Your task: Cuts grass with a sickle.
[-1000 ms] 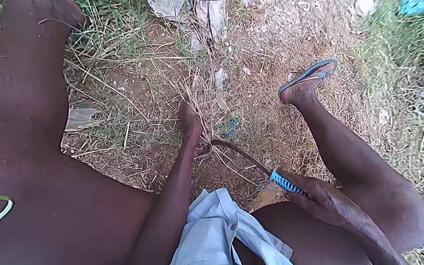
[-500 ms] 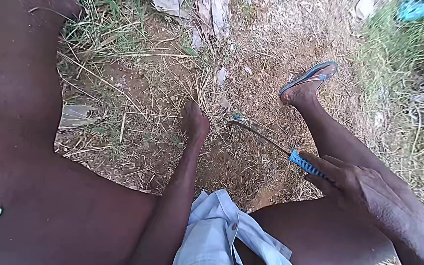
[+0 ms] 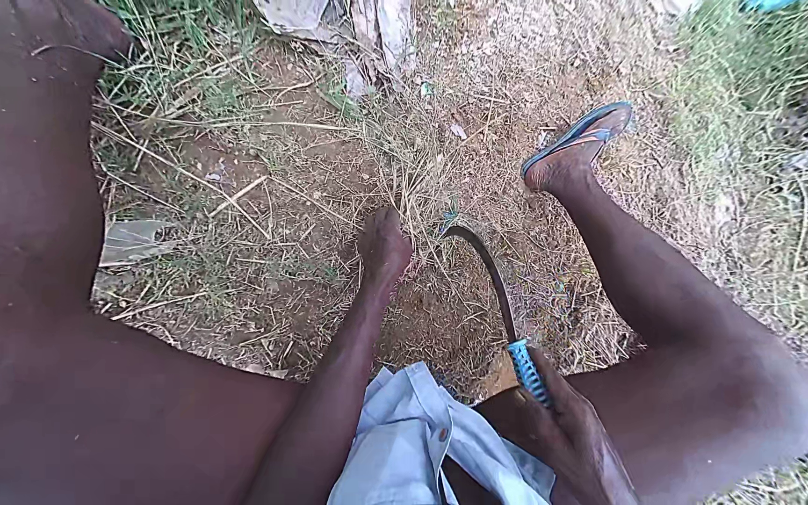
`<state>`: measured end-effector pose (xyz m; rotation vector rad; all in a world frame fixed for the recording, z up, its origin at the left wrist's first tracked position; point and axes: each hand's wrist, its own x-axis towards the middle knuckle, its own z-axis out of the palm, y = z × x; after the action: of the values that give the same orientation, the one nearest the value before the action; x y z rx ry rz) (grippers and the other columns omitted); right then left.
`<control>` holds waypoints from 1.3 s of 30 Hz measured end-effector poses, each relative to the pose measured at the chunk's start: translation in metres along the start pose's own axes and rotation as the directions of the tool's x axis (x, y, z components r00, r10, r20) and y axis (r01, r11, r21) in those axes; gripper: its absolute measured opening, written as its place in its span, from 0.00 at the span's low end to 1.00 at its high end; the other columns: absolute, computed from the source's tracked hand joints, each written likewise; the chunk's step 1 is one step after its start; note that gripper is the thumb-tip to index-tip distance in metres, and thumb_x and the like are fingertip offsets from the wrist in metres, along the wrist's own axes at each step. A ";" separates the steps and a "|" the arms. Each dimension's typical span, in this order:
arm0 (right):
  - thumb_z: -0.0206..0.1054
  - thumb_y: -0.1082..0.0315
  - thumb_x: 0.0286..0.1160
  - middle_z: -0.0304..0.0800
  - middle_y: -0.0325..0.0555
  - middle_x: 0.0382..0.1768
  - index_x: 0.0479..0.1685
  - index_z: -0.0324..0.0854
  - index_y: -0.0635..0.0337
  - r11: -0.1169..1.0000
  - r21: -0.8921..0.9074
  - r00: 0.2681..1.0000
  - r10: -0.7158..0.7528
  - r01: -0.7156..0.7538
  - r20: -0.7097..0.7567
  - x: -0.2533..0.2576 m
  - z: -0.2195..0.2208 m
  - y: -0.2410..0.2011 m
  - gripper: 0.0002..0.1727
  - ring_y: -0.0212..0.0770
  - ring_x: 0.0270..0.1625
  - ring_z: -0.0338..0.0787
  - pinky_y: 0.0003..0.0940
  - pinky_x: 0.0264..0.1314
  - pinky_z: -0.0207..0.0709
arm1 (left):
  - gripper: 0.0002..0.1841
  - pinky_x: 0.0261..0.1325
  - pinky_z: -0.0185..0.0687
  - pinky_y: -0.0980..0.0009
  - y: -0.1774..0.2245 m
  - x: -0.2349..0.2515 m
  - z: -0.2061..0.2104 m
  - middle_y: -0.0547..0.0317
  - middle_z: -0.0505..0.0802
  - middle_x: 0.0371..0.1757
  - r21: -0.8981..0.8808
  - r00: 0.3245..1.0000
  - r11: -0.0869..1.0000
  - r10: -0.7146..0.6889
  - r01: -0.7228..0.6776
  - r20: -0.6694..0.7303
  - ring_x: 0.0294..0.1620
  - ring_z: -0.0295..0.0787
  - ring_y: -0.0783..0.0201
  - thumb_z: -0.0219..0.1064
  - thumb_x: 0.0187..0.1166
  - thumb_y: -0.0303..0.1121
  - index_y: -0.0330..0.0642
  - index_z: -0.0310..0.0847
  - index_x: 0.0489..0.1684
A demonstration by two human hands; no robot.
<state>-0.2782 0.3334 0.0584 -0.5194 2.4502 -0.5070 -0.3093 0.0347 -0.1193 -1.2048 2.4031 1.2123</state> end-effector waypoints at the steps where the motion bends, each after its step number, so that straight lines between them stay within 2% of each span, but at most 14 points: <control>1: 0.63 0.57 0.78 0.93 0.51 0.52 0.82 0.71 0.66 1.000 0.022 1.000 0.016 -0.016 0.004 -0.002 0.003 -0.001 0.34 0.40 0.44 0.93 0.43 0.49 0.88 | 0.28 0.74 0.69 0.32 0.000 0.001 0.000 0.41 0.81 0.78 0.010 1.000 1.000 0.002 -0.002 0.001 0.81 0.72 0.37 0.72 0.72 0.27 0.36 0.77 0.76; 3: 0.64 0.59 0.77 0.93 0.53 0.54 0.82 0.71 0.67 0.999 0.027 1.000 0.021 -0.021 0.000 -0.003 0.005 -0.003 0.34 0.42 0.48 0.94 0.45 0.53 0.87 | 0.28 0.73 0.65 0.30 0.001 0.002 -0.001 0.43 0.81 0.77 0.038 1.000 0.999 -0.001 0.001 -0.006 0.81 0.71 0.36 0.72 0.73 0.29 0.39 0.77 0.77; 6: 0.63 0.57 0.77 0.93 0.54 0.53 0.81 0.73 0.67 0.999 -0.034 0.999 -0.036 0.035 -0.017 -0.003 0.006 -0.003 0.33 0.45 0.48 0.94 0.47 0.52 0.87 | 0.28 0.73 0.61 0.26 0.003 0.000 -0.003 0.45 0.81 0.78 0.097 1.000 0.995 -0.011 0.013 -0.021 0.84 0.66 0.37 0.72 0.74 0.33 0.45 0.78 0.78; 9: 0.62 0.55 0.78 0.94 0.53 0.50 0.79 0.76 0.66 0.991 -0.105 0.995 -0.089 0.085 -0.033 0.000 0.006 -0.005 0.33 0.45 0.43 0.94 0.47 0.45 0.88 | 0.26 0.71 0.61 0.24 0.000 0.001 -0.001 0.39 0.78 0.79 0.088 0.999 0.995 0.036 -0.034 -0.022 0.85 0.62 0.33 0.72 0.74 0.33 0.40 0.81 0.73; 14: 0.61 0.54 0.78 0.94 0.53 0.46 0.77 0.78 0.65 0.966 -0.178 0.974 -0.208 0.190 -0.088 0.020 0.006 -0.011 0.32 0.45 0.36 0.93 0.45 0.37 0.87 | 0.29 0.74 0.64 0.31 -0.008 0.006 -0.009 0.35 0.78 0.78 -0.020 0.996 0.997 0.079 -0.079 0.050 0.82 0.69 0.36 0.70 0.77 0.37 0.31 0.74 0.76; 16: 0.59 0.51 0.80 0.92 0.52 0.44 0.78 0.77 0.63 0.946 -0.215 0.962 -0.264 0.244 -0.068 0.034 0.001 -0.010 0.32 0.45 0.32 0.91 0.44 0.32 0.85 | 0.26 0.75 0.63 0.32 -0.008 0.007 -0.012 0.34 0.81 0.74 -0.146 0.997 0.989 0.041 -0.031 0.065 0.79 0.74 0.38 0.69 0.79 0.39 0.30 0.77 0.71; 19: 0.59 0.50 0.82 0.93 0.52 0.46 0.78 0.77 0.62 0.922 -0.231 0.947 -0.321 0.310 -0.009 0.049 -0.014 -0.007 0.32 0.45 0.34 0.92 0.44 0.33 0.86 | 0.30 0.73 0.70 0.34 -0.013 0.011 -0.010 0.35 0.85 0.70 -0.228 1.000 0.974 0.016 -0.012 0.018 0.74 0.79 0.39 0.72 0.75 0.44 0.33 0.76 0.73; 23: 0.58 0.50 0.82 0.93 0.51 0.46 0.79 0.77 0.59 0.899 -0.234 0.928 -0.368 0.371 0.061 0.061 -0.027 -0.007 0.32 0.44 0.35 0.92 0.43 0.34 0.86 | 0.35 0.75 0.68 0.34 -0.004 0.009 -0.014 0.30 0.81 0.73 -0.160 1.000 0.987 -0.031 0.030 -0.001 0.78 0.75 0.36 0.76 0.70 0.43 0.28 0.74 0.73; 26: 0.58 0.50 0.83 0.92 0.51 0.47 0.80 0.77 0.57 0.886 -0.198 0.907 -0.404 0.420 0.115 0.076 -0.029 -0.013 0.31 0.44 0.36 0.92 0.43 0.35 0.86 | 0.41 0.77 0.64 0.31 -0.013 0.012 -0.018 0.32 0.78 0.78 -0.167 0.995 0.983 -0.089 0.082 -0.037 0.81 0.72 0.37 0.77 0.70 0.44 0.31 0.65 0.82; 28: 0.58 0.51 0.83 0.92 0.50 0.46 0.80 0.76 0.56 0.876 -0.175 0.892 -0.429 0.450 0.145 0.084 -0.026 -0.019 0.30 0.43 0.35 0.91 0.42 0.33 0.85 | 0.40 0.73 0.70 0.31 -0.023 0.014 -0.025 0.31 0.82 0.74 -0.173 0.988 0.978 -0.134 0.120 -0.072 0.76 0.78 0.36 0.78 0.70 0.43 0.32 0.67 0.81; 31: 0.59 0.53 0.82 0.92 0.51 0.47 0.80 0.76 0.56 0.860 -0.142 0.868 -0.466 0.490 0.173 0.098 -0.021 -0.027 0.30 0.44 0.37 0.92 0.42 0.35 0.86 | 0.38 0.71 0.73 0.31 -0.036 0.016 -0.036 0.32 0.83 0.72 -0.160 0.979 0.977 -0.162 0.142 -0.121 0.74 0.80 0.36 0.77 0.70 0.39 0.32 0.67 0.80; 34: 0.60 0.52 0.82 0.93 0.50 0.49 0.80 0.77 0.57 0.887 -0.069 0.881 -0.440 0.456 0.172 0.110 -0.018 -0.024 0.30 0.43 0.41 0.93 0.43 0.40 0.87 | 0.39 0.70 0.73 0.30 -0.034 0.020 -0.036 0.28 0.81 0.74 -0.104 0.962 0.978 -0.200 0.183 -0.185 0.74 0.79 0.31 0.78 0.67 0.31 0.30 0.66 0.81; 36: 0.60 0.51 0.82 0.93 0.50 0.51 0.80 0.77 0.57 0.905 -0.034 0.896 -0.414 0.424 0.157 0.112 -0.018 -0.015 0.30 0.42 0.44 0.93 0.42 0.45 0.87 | 0.41 0.73 0.71 0.31 -0.029 0.024 -0.032 0.28 0.79 0.76 -0.058 0.957 0.981 -0.195 0.187 -0.213 0.78 0.75 0.32 0.78 0.66 0.31 0.30 0.65 0.82; 39: 0.60 0.50 0.84 0.93 0.49 0.52 0.78 0.79 0.57 0.903 -0.014 0.901 -0.427 0.429 0.078 0.105 -0.021 -0.007 0.29 0.39 0.44 0.93 0.40 0.44 0.87 | 0.39 0.73 0.70 0.29 -0.026 0.026 -0.028 0.30 0.77 0.78 -0.030 0.955 0.985 -0.174 0.172 -0.239 0.80 0.73 0.32 0.78 0.66 0.31 0.31 0.68 0.82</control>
<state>-0.3688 0.2836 0.0291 -1.0851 2.2754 -0.6119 -0.3017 -0.0097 -0.1296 -1.6122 2.3925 1.0795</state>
